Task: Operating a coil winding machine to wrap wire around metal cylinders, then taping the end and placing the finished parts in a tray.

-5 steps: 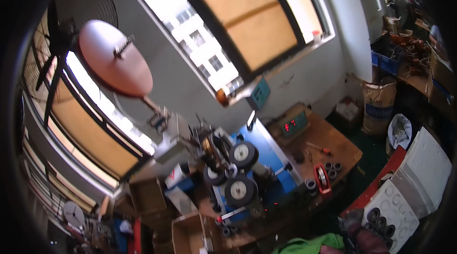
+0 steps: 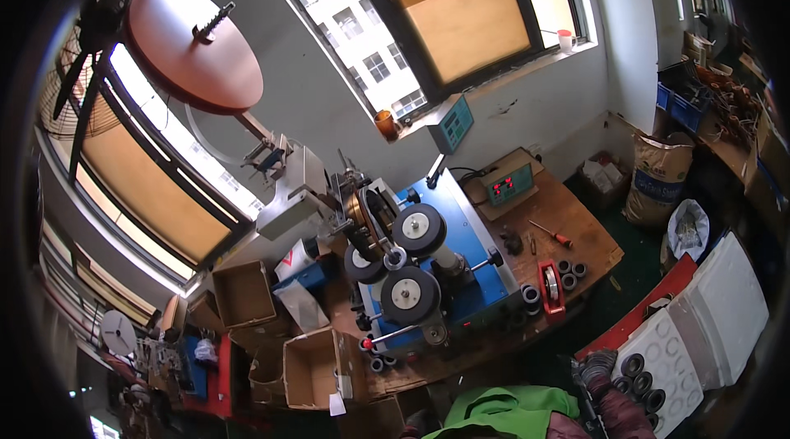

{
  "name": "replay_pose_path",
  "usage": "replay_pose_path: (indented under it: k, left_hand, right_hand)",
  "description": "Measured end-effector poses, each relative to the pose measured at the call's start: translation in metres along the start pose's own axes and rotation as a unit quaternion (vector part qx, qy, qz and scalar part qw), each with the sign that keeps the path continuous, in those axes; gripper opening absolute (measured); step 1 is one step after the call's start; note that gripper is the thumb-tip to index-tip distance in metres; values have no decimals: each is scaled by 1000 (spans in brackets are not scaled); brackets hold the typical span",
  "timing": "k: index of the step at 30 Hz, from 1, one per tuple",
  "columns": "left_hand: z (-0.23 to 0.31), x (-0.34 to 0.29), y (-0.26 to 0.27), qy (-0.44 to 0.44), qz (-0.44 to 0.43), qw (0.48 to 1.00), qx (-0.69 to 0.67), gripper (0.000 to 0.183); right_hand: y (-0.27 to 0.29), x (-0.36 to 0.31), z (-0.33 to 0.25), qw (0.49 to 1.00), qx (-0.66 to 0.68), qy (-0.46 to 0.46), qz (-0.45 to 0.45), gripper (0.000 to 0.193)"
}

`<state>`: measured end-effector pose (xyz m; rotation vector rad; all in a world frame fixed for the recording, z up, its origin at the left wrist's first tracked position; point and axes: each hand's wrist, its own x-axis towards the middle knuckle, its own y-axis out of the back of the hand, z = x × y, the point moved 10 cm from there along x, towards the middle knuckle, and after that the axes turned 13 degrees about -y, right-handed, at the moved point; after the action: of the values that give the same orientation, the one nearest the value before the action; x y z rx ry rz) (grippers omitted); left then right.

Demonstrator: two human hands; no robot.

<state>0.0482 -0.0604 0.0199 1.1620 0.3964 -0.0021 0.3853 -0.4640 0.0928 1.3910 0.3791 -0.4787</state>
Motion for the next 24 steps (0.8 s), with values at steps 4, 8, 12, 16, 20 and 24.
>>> replay_pose_path:
  k: [4, 8, 12, 16, 20, 24]
  left_hand:
    - [-77, -44, -96, 91, -12, 987, -133, 34]
    - [-41, -30, -70, 69, -126, 983, -118, 27]
    - [-66, -11, -47, 96, 32, 988, -113, 25]
    - [-73, -6, -42, 102, 116, 968, -198, 26]
    - [-109, -33, -102, 244, 113, 895, -357, 26]
    - [-60, -12, -99, 68, -80, 988, -111, 23]
  right_hand:
    - [13, -9, -19, 999, -9, 14, 45, 45]
    - [-4, 7, -1, 998, -8, -8, 68, 39]
    - [22, -18, -15, 999, -33, -1, 15, 36]
    - [3, 1, 0, 997, -28, 6, 78, 35]
    - [7, -2, -17, 998, -55, -13, 29, 33]
    - [10, -4, -3, 999, -28, -25, 1, 37]
